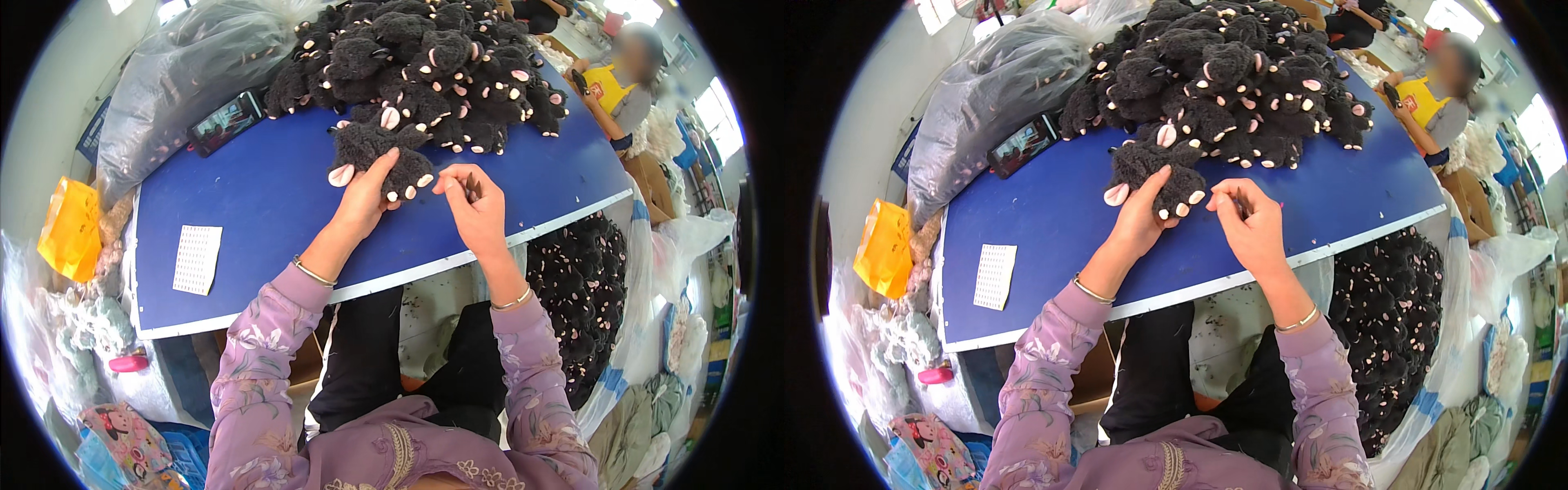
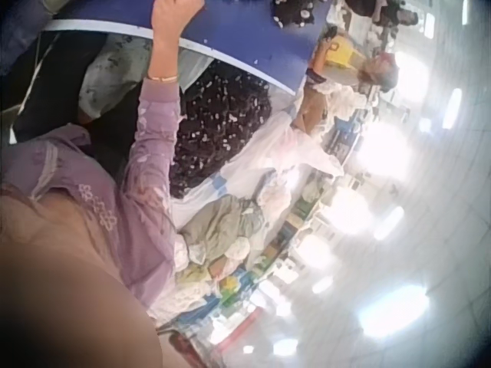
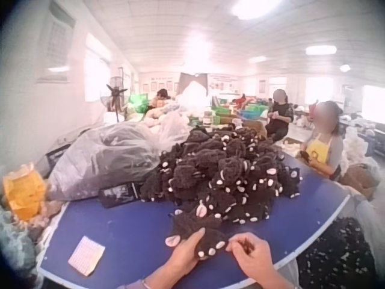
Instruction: The person picks up small black stuffed animals from a pile on a blue table and attaches small white and pink pieces to them by hand. The person handles the items one at a time, placing the finished pieces back on the table.
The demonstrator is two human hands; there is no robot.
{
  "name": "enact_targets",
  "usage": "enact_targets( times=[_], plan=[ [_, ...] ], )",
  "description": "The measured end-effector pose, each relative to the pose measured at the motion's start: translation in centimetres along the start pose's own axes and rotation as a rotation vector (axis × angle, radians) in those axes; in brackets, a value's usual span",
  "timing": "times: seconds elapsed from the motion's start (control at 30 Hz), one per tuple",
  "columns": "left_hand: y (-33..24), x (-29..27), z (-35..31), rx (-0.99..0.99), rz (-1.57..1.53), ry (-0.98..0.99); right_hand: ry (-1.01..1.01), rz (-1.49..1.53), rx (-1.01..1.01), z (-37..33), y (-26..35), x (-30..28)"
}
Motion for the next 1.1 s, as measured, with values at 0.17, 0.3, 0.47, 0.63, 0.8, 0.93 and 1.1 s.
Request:
enact_targets(
  times=[0.17,0.3,0.47,0.63,0.8,0.93,1.1],
  plan=[
    [0.0,0.4,0.0,-0.043,-0.011,-0.04,0.074,-0.078,0.041,-0.3,0.8,0.2],
    [0.0,0.8,-0.1,-0.037,0.027,-0.036,-0.002,-0.118,0.062,-0.2,0.7,1.1],
    [0.5,0.6,0.1,-0.088,0.092,-0.058,-0.061,-0.163,0.079,0.0,1.1,1.1],
    [0.7,0.2,0.2,-0.086,0.093,-0.022,-0.112,-0.192,0.09,0.1,1.1,1.3],
    [0.8,0.6,0.2,-0.118,0.118,-0.012,-0.069,-0.314,-0.034,0.3,1.6,0.8],
    [0.7,0.5,0.2,-0.129,0.144,-0.001,0.014,-0.355,-0.035,0.3,1.8,0.5],
    [-0.1,0.1,0.4,-0.105,0.097,-0.04,0.136,-0.51,-0.199,0.0,1.8,-0.3]
  ],
)
Point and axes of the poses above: each hand's wrist, its own z-axis towards the middle knuckle, its own x-axis out of the palm, y = z × x, the point moved 1 cm from there along z, towards the middle knuckle, and after that the axes turned 12 degrees about y, right-handed, at the moved point
